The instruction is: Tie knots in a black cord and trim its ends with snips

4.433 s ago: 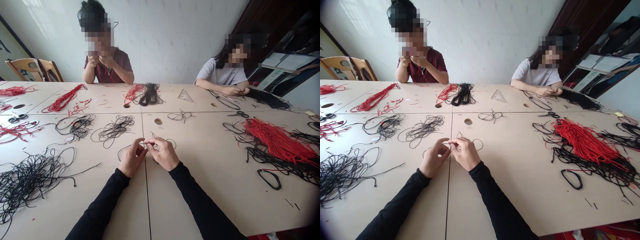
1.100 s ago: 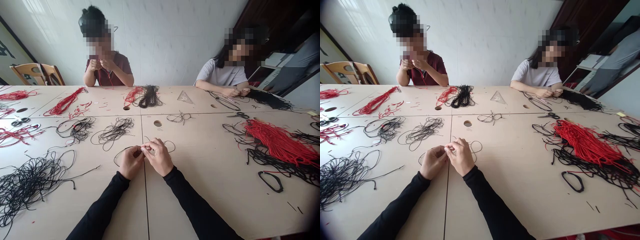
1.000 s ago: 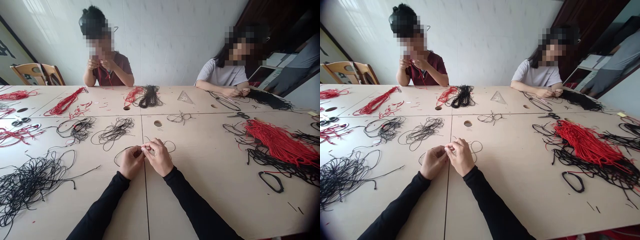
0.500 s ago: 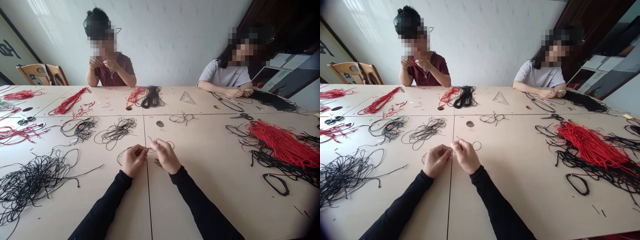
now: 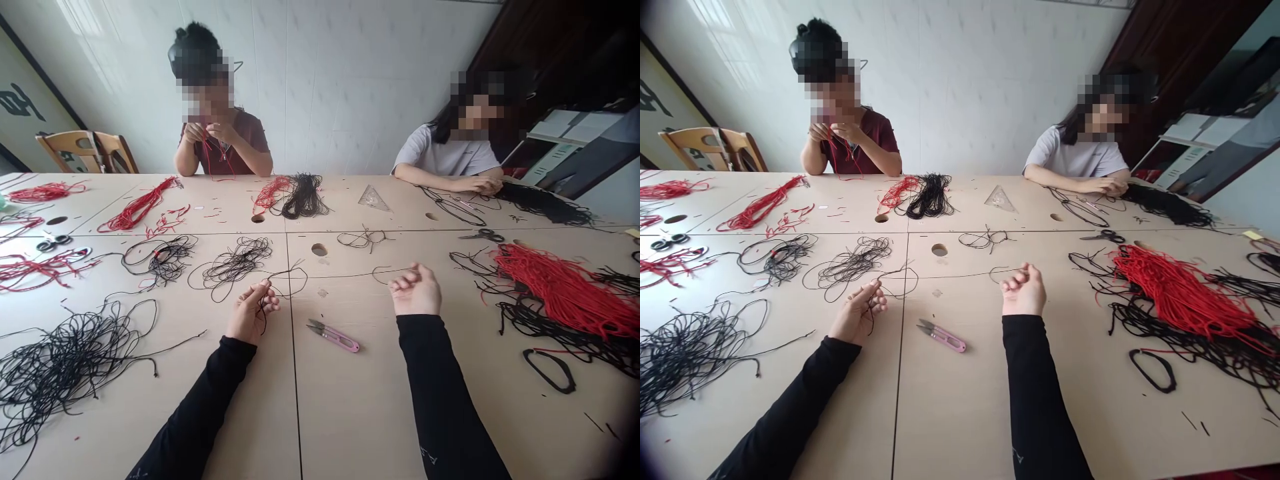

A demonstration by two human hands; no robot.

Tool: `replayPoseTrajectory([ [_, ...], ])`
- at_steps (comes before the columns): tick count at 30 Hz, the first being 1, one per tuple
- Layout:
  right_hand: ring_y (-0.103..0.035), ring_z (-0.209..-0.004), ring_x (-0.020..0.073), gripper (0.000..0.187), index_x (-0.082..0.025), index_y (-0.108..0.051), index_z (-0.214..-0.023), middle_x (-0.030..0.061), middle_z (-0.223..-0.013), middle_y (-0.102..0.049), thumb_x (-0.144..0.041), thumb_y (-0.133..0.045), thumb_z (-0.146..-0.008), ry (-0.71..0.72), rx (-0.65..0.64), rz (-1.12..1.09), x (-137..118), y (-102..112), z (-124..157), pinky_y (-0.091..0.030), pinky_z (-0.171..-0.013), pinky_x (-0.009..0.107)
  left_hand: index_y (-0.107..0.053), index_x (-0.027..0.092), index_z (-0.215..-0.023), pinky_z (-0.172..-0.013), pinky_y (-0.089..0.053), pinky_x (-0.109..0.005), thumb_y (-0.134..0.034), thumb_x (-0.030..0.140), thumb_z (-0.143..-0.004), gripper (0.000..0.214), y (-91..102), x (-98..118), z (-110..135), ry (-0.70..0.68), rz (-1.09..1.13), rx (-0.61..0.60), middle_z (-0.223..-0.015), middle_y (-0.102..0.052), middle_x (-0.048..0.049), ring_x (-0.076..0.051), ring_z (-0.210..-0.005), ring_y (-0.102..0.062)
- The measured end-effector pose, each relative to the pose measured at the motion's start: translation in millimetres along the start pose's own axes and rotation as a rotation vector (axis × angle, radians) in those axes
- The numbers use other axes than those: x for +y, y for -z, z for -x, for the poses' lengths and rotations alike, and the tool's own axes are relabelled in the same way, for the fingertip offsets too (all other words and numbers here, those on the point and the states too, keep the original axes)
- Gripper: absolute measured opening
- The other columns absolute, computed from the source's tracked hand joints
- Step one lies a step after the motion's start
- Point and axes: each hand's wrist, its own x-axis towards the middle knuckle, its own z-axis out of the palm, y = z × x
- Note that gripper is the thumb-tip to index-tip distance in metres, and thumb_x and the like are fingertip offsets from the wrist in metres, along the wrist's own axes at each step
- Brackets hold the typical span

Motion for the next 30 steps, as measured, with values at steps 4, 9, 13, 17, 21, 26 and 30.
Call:
replayPoseTrajectory([
  [4, -0.046, -0.044, 0.0131, 0.021, -0.019, -0.058, -0.071, 0.0005, -0.054, -0.059, -0.039, -0.055, -0.073, -0.018, -0.015, 0.723, 13.8, -5.9, 5.0, -0.036, -0.047, 0.027, -0.064, 0.012, -0.077, -0.055, -0.054, -0.019, -0.075, 0.020, -0.068, 0.017, -1.0, 5.0, 0.2, 0.019, 0.082, 0.013, -0.066, -0.060, -0.0001, -0.009, -0.057, -0.060],
  [9, -0.062, -0.065, 0.0252, 0.035, -0.018, -0.061, -0.086, 0.0056, -0.058, -0.068, -0.051, -0.049, -0.079, 0.188, 0.079, 1.241, 10.4, -14.3, 18.0, -0.040, -0.063, 0.034, -0.063, 0.013, -0.079, -0.051, -0.052, -0.019, -0.075, 0.022, -0.069, 0.018, -3.1, 4.4, 3.1, 0.066, 0.077, -0.009, -0.066, -0.058, 0.0004, -0.010, -0.058, -0.060],
  [13, -0.060, -0.061, 0.0243, 0.032, -0.020, -0.063, -0.072, 0.0062, -0.059, -0.069, -0.047, -0.048, -0.080, 0.141, -0.034, 1.364, 3.8, -16.4, 24.3, -0.040, -0.060, 0.033, -0.064, 0.013, -0.081, -0.047, -0.048, -0.019, -0.077, 0.024, -0.066, 0.023, -2.6, 1.8, 4.1, 0.058, 0.082, -0.058, -0.067, -0.057, 0.0008, -0.010, -0.059, -0.057],
  [17, -0.057, -0.059, 0.0208, 0.035, -0.020, -0.060, -0.065, 0.0053, -0.056, -0.064, -0.047, -0.047, -0.084, 0.341, -0.120, 1.246, 5.3, -26.0, 38.5, -0.040, -0.059, 0.031, -0.064, 0.012, -0.081, -0.046, -0.046, -0.018, -0.078, 0.025, -0.066, 0.023, -4.2, 0.8, 4.7, 0.070, 0.111, -0.068, -0.066, -0.054, 0.0014, -0.008, -0.057, -0.053],
  [21, -0.054, -0.054, 0.0158, 0.049, -0.015, -0.058, -0.113, -0.0019, -0.056, -0.057, -0.054, -0.053, -0.083, 0.274, -0.674, 0.907, 19.5, -39.7, 56.9, -0.041, -0.054, 0.027, -0.063, 0.013, -0.081, -0.047, -0.046, -0.017, -0.076, 0.021, -0.069, 0.019, -14.7, -1.6, 11.2, 0.158, 0.200, -0.047, -0.065, -0.052, 0.0030, -0.006, -0.055, -0.052],
  [26, -0.055, -0.056, 0.0131, 0.041, -0.014, -0.062, -0.100, -0.0022, -0.059, -0.057, -0.051, -0.057, -0.083, 0.124, -0.895, 0.778, 37.6, -43.6, 57.2, -0.044, -0.053, 0.025, -0.062, 0.014, -0.078, -0.047, -0.046, -0.016, -0.071, 0.018, -0.074, 0.011, -30.9, -14.3, 26.5, 0.299, 0.273, -0.118, -0.062, -0.050, 0.0031, -0.006, -0.051, -0.050],
  [30, -0.063, -0.093, 0.0190, 0.041, -0.017, -0.052, -0.121, 0.0106, -0.100, -0.068, -0.041, -0.054, -0.087, 0.299, -0.754, 0.567, 39.4, -43.2, 51.5, -0.053, -0.073, 0.032, -0.062, 0.012, -0.076, -0.045, -0.047, -0.018, -0.068, 0.015, -0.076, 0.007, -41.8, -20.3, 35.7, 0.420, 0.294, -0.196, -0.060, -0.051, 0.0023, -0.007, -0.050, -0.051],
])
